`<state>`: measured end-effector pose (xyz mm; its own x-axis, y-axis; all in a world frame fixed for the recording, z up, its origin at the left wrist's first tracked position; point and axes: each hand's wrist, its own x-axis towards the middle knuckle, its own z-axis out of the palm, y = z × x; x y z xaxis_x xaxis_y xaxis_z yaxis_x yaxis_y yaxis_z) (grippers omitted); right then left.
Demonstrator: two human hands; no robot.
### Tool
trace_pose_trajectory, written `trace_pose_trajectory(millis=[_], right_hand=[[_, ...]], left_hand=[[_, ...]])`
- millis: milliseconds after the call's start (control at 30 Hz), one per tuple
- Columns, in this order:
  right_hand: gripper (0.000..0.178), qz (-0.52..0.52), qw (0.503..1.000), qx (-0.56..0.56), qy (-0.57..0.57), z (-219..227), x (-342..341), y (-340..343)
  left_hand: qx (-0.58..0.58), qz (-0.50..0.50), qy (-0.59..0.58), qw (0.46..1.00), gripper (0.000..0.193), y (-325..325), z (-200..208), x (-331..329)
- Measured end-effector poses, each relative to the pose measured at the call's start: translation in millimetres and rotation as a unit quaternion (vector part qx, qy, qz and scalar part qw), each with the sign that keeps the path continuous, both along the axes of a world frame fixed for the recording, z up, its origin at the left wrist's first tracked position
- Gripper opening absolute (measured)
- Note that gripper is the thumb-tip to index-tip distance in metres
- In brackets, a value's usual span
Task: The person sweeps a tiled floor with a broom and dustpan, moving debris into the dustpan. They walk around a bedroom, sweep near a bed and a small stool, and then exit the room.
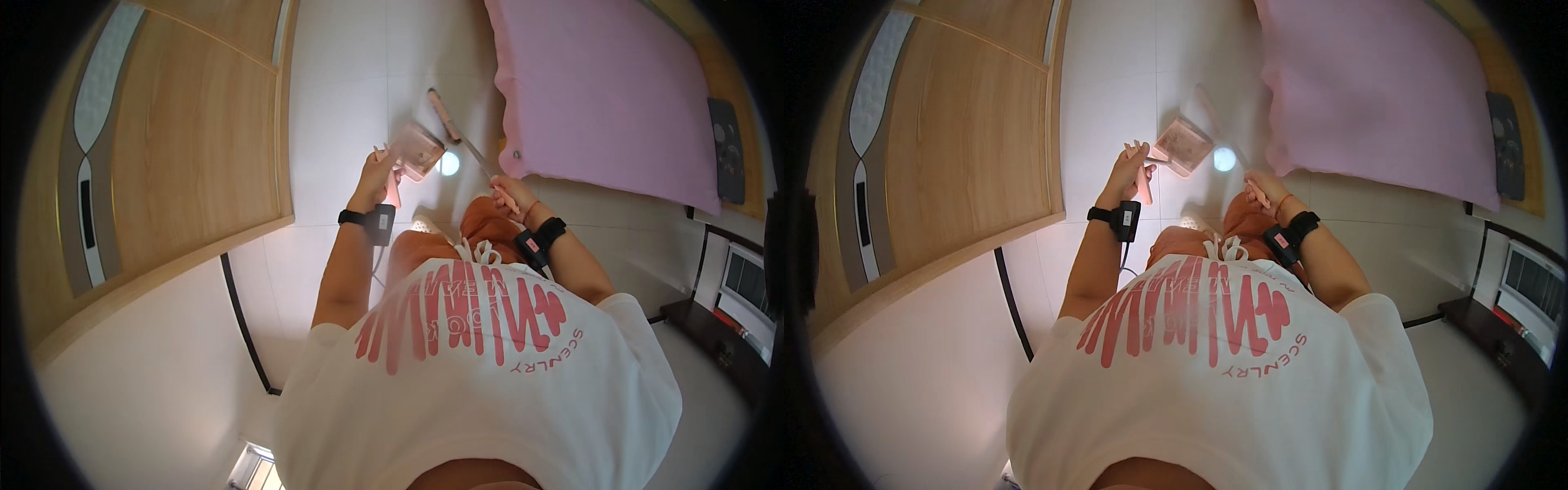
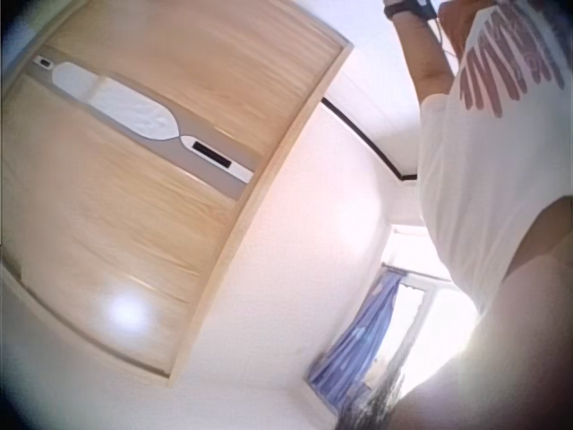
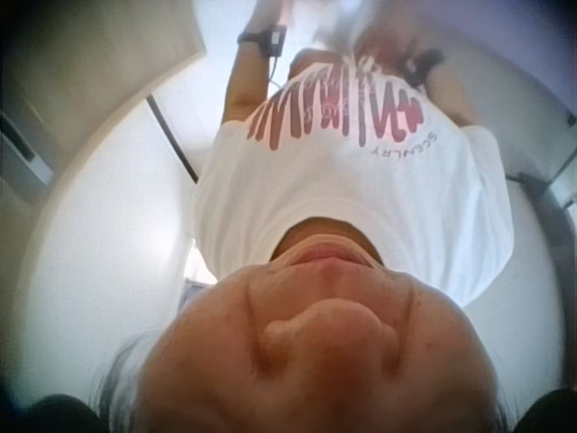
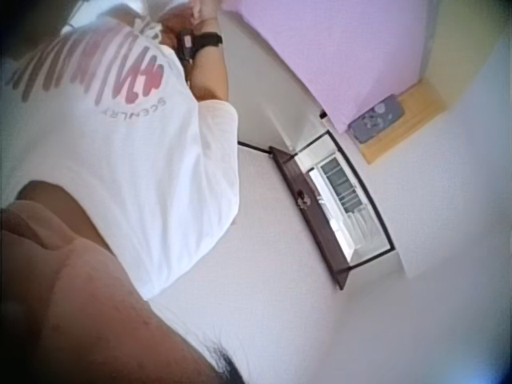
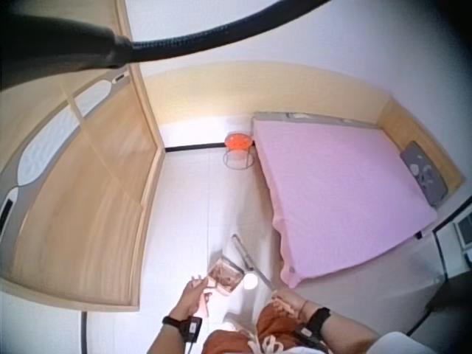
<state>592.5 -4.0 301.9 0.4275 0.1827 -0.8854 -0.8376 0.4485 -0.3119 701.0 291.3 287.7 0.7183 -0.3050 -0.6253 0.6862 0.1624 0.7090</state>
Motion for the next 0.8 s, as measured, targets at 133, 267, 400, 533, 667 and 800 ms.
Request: trace_pose_trajectory(millis=[133, 267, 400, 533, 667, 800], right_hand=[[0.015, -0.041, 0.997, -0.050, -0.034, -25.4, 16.2, -6.5], [0.015, -0.122, 0.989, -0.078, -0.027, -47.0, 69.2, -16.4], [0.010, -0.060, 0.996, -0.056, 0.037, -70.4, 111.1, -31.0], [0.012, -0.070, 0.994, -0.070, 0.049, -76.8, 120.3, -16.6], [0.014, -0.026, 0.998, -0.035, 0.042, -71.3, 108.2, -11.2], [0.014, 0.093, 0.994, -0.031, 0.045, -0.7, 114.2, 17.2]], left_hand=[[0.032, -0.006, -0.017, 0.999, 0.035, -9.4, 7.6, 4.8], [0.046, -0.006, -0.019, 0.999, 0.034, -18.7, 14.2, 27.3], [0.042, 0.011, -0.029, 0.999, 0.035, -25.2, 5.2, 50.4], [0.072, 0.011, -0.023, 0.997, 0.036, -30.0, 17.7, 58.5], [0.075, 0.002, -0.024, 0.997, 0.035, -38.1, 24.0, 76.5], [0.083, 0.035, -0.023, 0.996, 0.033, -42.8, 25.3, 73.6]])
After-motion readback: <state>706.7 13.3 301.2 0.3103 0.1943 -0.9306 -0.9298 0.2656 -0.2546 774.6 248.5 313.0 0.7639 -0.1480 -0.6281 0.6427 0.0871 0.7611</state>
